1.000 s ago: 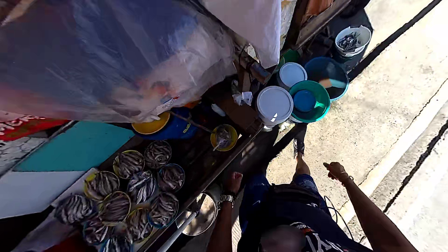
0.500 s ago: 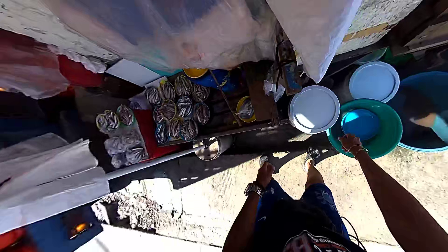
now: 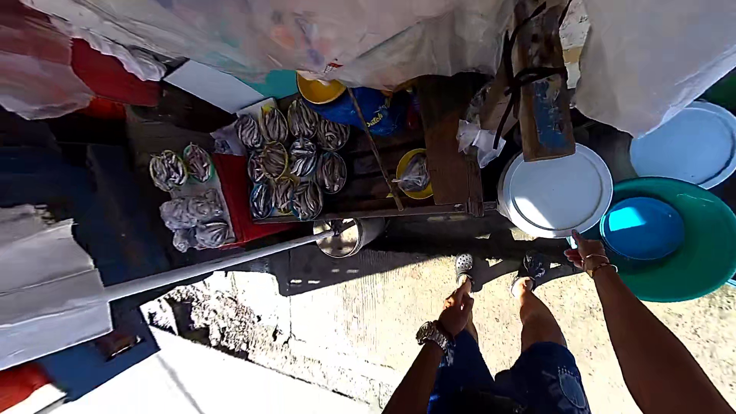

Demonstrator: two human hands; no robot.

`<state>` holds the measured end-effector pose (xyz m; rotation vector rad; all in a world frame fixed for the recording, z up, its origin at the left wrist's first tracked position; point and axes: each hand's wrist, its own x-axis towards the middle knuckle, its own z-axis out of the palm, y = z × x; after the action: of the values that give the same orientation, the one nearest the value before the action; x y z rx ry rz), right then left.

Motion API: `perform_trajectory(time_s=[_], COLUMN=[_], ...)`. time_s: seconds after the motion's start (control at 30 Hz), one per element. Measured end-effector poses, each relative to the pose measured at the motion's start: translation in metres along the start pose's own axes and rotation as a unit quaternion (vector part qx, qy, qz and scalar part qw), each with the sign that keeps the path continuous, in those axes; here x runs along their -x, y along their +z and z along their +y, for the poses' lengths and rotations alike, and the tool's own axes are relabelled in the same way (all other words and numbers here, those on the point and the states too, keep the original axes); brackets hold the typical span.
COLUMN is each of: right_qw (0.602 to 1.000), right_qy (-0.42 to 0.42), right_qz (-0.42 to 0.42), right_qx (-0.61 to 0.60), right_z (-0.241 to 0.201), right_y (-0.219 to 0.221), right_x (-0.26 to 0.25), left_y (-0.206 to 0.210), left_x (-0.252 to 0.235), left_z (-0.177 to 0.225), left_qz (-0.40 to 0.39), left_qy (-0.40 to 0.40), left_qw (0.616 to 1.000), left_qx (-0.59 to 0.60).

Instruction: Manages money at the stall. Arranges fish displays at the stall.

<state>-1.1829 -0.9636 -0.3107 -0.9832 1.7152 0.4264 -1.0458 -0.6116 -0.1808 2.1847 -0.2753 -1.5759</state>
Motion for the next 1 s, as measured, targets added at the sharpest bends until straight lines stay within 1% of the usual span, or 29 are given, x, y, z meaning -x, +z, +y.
perform_trajectory(time_s=[0.07, 0.13, 0.27, 0.33, 0.4, 0.47, 0.53, 0.6, 0.7, 0.77, 0.9, 1.0], right_qw=[0.999, 1.000, 0.997, 0.994, 0.993, 0.996, 0.999, 0.996, 0.986, 0.980, 0.978, 0.980], right_qy=[0.010, 0.005, -0.031, -0.028, -0.011, 0.005, 0.020, 0.015, -0.004, 0.007, 0.018, 0.001], right_qz=[-0.005, -0.003, 0.004, -0.005, -0.009, -0.001, 0.021, 0.053, 0.087, 0.108, 0.132, 0.132], right_qx=[-0.032, -0.027, 0.070, 0.109, 0.116, 0.090, 0.017, -0.063, -0.142, -0.166, -0.160, -0.149], right_z=[-0.001, -0.001, 0.013, 0.022, 0.030, 0.034, 0.032, 0.025, 0.005, -0.012, -0.019, -0.017], right_y=[0.015, 0.024, 0.035, 0.041, 0.050, 0.060, 0.068, 0.072, 0.075, 0.078, 0.075, 0.068], right_x=[-0.003, 0.005, 0.034, 0.049, 0.058, 0.061, 0.060, 0.051, 0.036, 0.027, 0.004, 0.006], left_y=[-0.001, -0.005, -0.029, -0.042, -0.056, -0.066, -0.073, -0.078, -0.079, -0.075, -0.065, -0.061], left_x=[-0.008, -0.009, 0.003, 0.008, 0.014, 0.020, 0.026, 0.033, 0.039, 0.039, 0.024, 0.006], left_z=[-0.001, -0.009, -0.031, -0.045, -0.061, -0.085, -0.109, -0.131, -0.160, -0.175, -0.180, -0.162], left_qz=[-0.010, -0.001, 0.019, 0.040, 0.066, 0.092, 0.105, 0.107, 0.094, 0.093, 0.097, 0.077], left_qy=[0.016, 0.021, 0.010, -0.009, -0.019, -0.018, -0.029, -0.050, -0.092, -0.110, -0.118, -0.115], left_qw=[1.000, 0.999, 0.999, 0.998, 0.995, 0.992, 0.990, 0.990, 0.988, 0.986, 0.983, 0.986], left_qx=[0.003, 0.024, 0.048, 0.054, 0.070, 0.082, 0.086, 0.081, 0.080, 0.088, 0.101, 0.097])
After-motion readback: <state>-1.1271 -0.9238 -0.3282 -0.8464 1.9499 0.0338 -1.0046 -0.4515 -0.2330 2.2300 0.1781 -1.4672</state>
